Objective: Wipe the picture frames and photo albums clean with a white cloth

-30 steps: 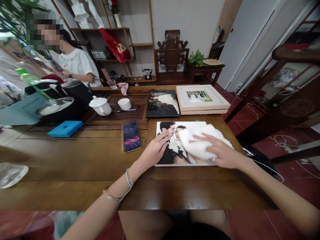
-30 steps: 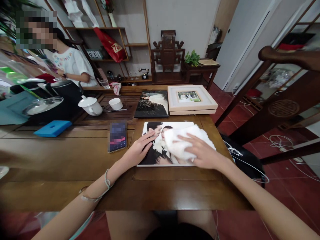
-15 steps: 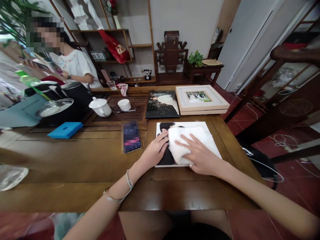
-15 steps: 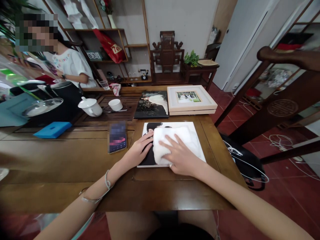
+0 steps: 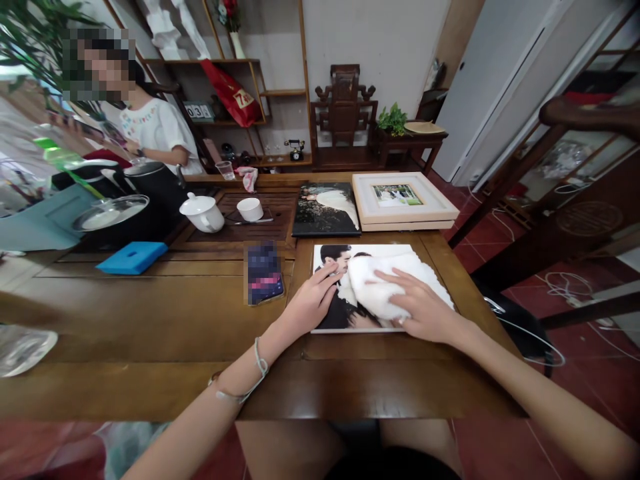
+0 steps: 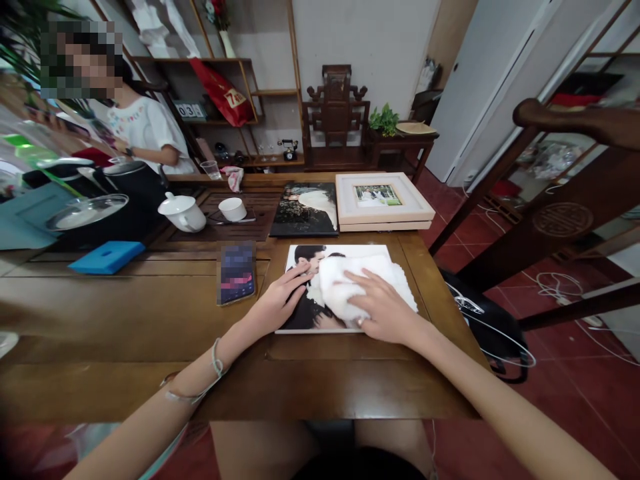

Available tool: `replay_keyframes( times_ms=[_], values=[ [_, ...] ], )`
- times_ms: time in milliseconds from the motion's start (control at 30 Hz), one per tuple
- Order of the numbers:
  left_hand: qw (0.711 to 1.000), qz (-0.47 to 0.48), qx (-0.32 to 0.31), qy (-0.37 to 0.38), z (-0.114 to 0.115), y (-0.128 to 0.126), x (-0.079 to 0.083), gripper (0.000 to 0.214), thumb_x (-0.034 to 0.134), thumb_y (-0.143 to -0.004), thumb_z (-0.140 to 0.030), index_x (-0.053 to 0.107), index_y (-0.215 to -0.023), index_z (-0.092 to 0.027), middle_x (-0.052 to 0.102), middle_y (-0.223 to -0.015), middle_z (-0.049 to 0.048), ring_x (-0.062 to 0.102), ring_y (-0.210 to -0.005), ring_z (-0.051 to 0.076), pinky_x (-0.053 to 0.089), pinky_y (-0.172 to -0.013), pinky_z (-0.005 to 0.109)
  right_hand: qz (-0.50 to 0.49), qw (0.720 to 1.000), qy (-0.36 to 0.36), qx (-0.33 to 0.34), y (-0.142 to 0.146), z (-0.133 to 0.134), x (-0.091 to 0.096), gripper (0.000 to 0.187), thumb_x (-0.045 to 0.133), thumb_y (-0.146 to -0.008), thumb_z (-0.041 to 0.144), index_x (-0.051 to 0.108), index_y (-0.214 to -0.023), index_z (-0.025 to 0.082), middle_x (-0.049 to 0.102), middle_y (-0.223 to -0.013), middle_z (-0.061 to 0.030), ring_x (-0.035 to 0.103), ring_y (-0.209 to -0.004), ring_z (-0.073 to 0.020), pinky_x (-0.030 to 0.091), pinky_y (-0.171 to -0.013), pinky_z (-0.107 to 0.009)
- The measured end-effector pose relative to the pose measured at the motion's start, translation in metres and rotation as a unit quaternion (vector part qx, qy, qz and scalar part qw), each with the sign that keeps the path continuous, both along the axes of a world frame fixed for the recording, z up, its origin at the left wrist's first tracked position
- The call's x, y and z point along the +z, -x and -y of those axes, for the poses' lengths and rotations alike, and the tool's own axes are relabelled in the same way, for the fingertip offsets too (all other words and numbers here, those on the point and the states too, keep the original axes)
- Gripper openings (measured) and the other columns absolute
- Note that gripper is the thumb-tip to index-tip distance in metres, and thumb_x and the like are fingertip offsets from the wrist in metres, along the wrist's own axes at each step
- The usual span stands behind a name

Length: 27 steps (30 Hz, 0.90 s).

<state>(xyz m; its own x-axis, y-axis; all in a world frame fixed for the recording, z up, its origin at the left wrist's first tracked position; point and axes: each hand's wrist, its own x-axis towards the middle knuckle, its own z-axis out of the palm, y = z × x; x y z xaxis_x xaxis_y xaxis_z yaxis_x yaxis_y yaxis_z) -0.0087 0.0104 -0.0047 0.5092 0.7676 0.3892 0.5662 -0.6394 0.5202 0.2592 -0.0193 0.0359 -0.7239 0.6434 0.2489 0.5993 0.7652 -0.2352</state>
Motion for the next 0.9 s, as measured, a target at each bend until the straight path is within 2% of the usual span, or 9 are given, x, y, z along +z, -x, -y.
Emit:
replay_keyframes(
  times_ms=[67, 133, 300, 433, 500, 567, 700, 800, 900],
  values=[
    [1.000, 0.021, 0.000, 0.000, -0.001, 0.000, 0.000, 0.038, 0.039, -0.099, -0.018, 0.057, -0.132, -0.011, 0.050, -0.146, 0.0170, 0.041, -0.141, 0.025, 0.034, -0.118, 0.047, 0.020, 0.999, 0.004, -0.049, 0.016, -0.005, 0.000, 0.034, 0.055, -0.065, 0.009, 0.073, -0.093, 0.016, 0.056, -0.139, -0.0169, 0.041, -0.138, -0.0354, 0.030, -0.112, -0.061],
    [0.998, 0.055, 0.008, 0.001, -0.001, 0.000, 0.001, 0.040, 0.037, -0.099, -0.018, 0.053, -0.135, -0.012, 0.051, -0.145, 0.0162, 0.042, -0.140, 0.024, 0.035, -0.118, 0.047, 0.049, 0.997, 0.013, -0.061, 0.037, -0.002, 0.004, 0.039, 0.056, -0.066, 0.009, 0.074, -0.099, 0.017, 0.053, -0.143, -0.0150, 0.035, -0.140, -0.0384, 0.025, -0.112, -0.065],
    [0.991, 0.122, 0.046, 0.017, -0.001, 0.001, 0.007, 0.039, 0.036, -0.100, -0.021, 0.056, -0.133, -0.013, 0.057, -0.139, 0.0142, 0.050, -0.134, 0.023, 0.039, -0.115, 0.045, 0.084, 0.994, 0.043, 0.049, 0.073, 0.022, 0.014, 0.036, 0.060, -0.069, 0.013, 0.075, -0.101, 0.020, 0.047, -0.149, -0.0123, 0.026, -0.144, -0.0409, 0.017, -0.114, -0.067],
    [0.989, 0.137, 0.056, 0.029, 0.001, 0.000, 0.013, 0.036, 0.038, -0.100, -0.021, 0.062, -0.125, -0.014, 0.066, -0.129, 0.0117, 0.060, -0.124, 0.023, 0.047, -0.108, 0.041, 0.068, 0.984, 0.077, 0.145, 0.061, 0.039, 0.017, 0.039, 0.058, -0.065, 0.012, 0.074, -0.099, 0.021, 0.047, -0.150, -0.0078, 0.026, -0.145, -0.0363, 0.016, -0.117, -0.062],
    [0.991, 0.126, 0.045, 0.031, 0.001, -0.001, 0.013, 0.035, 0.039, -0.100, -0.021, 0.065, -0.121, -0.014, 0.069, -0.123, 0.0118, 0.064, -0.119, 0.023, 0.050, -0.105, 0.041, 0.043, 0.983, 0.092, 0.152, 0.043, 0.042, 0.017, 0.045, 0.054, -0.060, 0.009, 0.073, -0.099, 0.022, 0.051, -0.147, -0.0053, 0.031, -0.144, -0.0310, 0.017, -0.119, -0.057],
    [0.994, 0.102, 0.021, 0.018, 0.000, -0.002, 0.011, 0.030, 0.044, -0.098, -0.021, 0.069, -0.113, -0.015, 0.070, -0.121, 0.0121, 0.064, -0.118, 0.023, 0.049, -0.106, 0.043, 0.013, 0.990, 0.086, 0.113, 0.021, 0.039, 0.016, 0.042, 0.051, -0.058, 0.008, 0.072, -0.092, 0.020, 0.055, -0.143, -0.0078, 0.037, -0.141, -0.0280, 0.022, -0.119, -0.053],
    [0.997, 0.059, -0.009, -0.041, -0.001, -0.001, 0.002, 0.019, 0.057, -0.093, -0.022, 0.074, -0.100, -0.016, 0.067, -0.125, 0.0140, 0.059, -0.123, 0.027, 0.046, -0.108, 0.048, -0.004, 0.999, 0.040, -0.037, -0.009, 0.010, 0.012, 0.030, 0.048, -0.063, 0.009, 0.069, -0.083, 0.019, 0.062, -0.133, -0.0149, 0.051, -0.130, -0.0304, 0.037, -0.111, -0.053],
    [0.997, 0.051, -0.019, -0.056, -0.001, -0.001, 0.000, 0.018, 0.058, -0.092, -0.022, 0.073, -0.101, -0.016, 0.061, -0.131, 0.0154, 0.057, -0.125, 0.027, 0.047, -0.107, 0.048, 0.004, 0.993, 0.033, -0.115, 0.002, -0.023, 0.014, 0.033, 0.046, -0.071, 0.009, 0.070, -0.092, 0.019, 0.072, -0.114, -0.0122, 0.060, -0.119, -0.0310, 0.042, -0.105, -0.054],
    [0.997, 0.059, -0.006, -0.050, 0.001, 0.000, 0.005, 0.017, 0.062, -0.089, -0.020, 0.070, -0.104, -0.017, 0.057, -0.128, 0.0149, 0.055, -0.124, 0.028, 0.045, -0.108, 0.049, 0.005, 0.994, 0.037, -0.102, 0.037, -0.053, 0.017, 0.036, 0.045, -0.076, 0.009, 0.070, -0.100, 0.017, 0.072, -0.113, -0.0113, 0.060, -0.117, -0.0302, 0.037, -0.108, -0.054]
  ],
)
